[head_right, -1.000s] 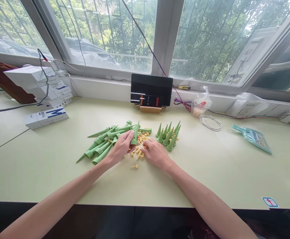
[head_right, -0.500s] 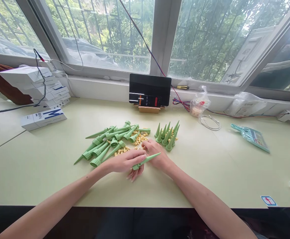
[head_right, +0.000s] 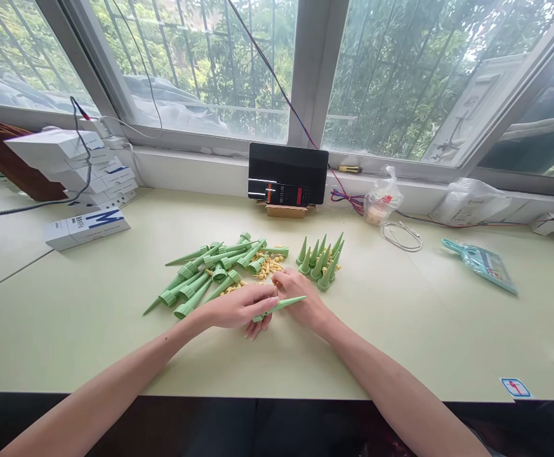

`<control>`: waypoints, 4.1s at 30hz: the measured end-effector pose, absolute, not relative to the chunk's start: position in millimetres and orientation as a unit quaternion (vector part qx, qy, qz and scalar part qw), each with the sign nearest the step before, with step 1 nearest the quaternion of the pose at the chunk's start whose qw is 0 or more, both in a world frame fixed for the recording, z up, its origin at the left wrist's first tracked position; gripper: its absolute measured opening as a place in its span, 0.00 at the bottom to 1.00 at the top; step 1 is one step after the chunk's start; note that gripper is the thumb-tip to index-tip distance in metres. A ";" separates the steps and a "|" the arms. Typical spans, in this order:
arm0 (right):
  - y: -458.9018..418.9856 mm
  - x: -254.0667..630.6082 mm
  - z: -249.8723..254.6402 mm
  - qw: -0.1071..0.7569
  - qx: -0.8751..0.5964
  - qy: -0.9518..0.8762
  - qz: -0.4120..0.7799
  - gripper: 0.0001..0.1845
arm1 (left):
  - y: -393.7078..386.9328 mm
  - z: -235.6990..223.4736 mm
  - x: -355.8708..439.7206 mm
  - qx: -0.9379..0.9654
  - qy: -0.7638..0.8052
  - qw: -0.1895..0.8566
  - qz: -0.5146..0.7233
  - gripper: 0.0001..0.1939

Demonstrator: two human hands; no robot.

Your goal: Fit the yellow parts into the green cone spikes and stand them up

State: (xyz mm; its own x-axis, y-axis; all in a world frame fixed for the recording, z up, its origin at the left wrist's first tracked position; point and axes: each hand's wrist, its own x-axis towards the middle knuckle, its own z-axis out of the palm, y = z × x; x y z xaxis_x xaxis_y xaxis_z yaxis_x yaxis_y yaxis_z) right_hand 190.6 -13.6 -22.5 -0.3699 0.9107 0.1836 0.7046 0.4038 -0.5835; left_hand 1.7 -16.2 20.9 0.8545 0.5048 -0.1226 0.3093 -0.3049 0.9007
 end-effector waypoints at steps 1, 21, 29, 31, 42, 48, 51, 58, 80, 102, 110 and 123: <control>-13.3 190.9 -23.0 0.247 -0.502 -0.801 0.210 0.02 | -16.0 21.0 1.5 0.806 0.256 0.525 0.095 0.21; -18.8 183.6 -15.2 0.243 -0.518 -0.796 0.199 0.12 | -18.7 19.7 2.6 0.813 0.222 0.524 0.123 0.18; -16.8 186.0 -17.4 0.263 -0.508 -0.791 0.217 0.14 | -10.5 18.0 -2.3 0.830 0.249 0.478 0.145 0.18; -15.8 186.8 -18.2 0.269 -0.505 -0.790 0.221 0.13 | -8.8 17.3 -2.7 0.829 0.252 0.475 0.151 0.18; -14.5 189.1 -21.4 0.366 -0.524 -0.745 0.193 0.17 | -2.6 13.3 -5.3 0.813 0.255 0.486 0.192 0.18; -22.8 194.4 -28.1 0.380 -0.544 -0.721 0.199 0.17 | -1.2 13.7 -6.0 0.810 0.267 0.478 0.209 0.18; -29.3 199.0 -31.7 0.373 -0.532 -0.733 0.201 0.16 | -1.5 13.0 -5.7 0.798 0.278 0.482 0.229 0.18; -35.0 196.0 -23.6 0.434 -0.506 -0.698 0.262 0.19 | -3.3 15.7 2.2 0.685 0.321 0.564 0.330 0.20; -43.8 184.6 -14.2 0.555 -0.433 -0.610 0.364 0.17 | -8.1 13.5 10.5 0.461 0.259 0.790 0.310 0.10; -46.9 180.7 -16.6 0.574 -0.397 -0.623 0.354 0.12 | -14.4 6.7 15.3 0.461 0.232 0.808 0.285 0.10; -47.4 181.4 -15.3 0.554 -0.408 -0.638 0.345 0.12 | -13.1 4.0 16.7 0.449 0.242 0.810 0.289 0.10; -45.8 184.3 -15.6 0.525 -0.426 -0.649 0.350 0.11 | -13.2 2.2 15.8 0.449 0.256 0.801 0.302 0.12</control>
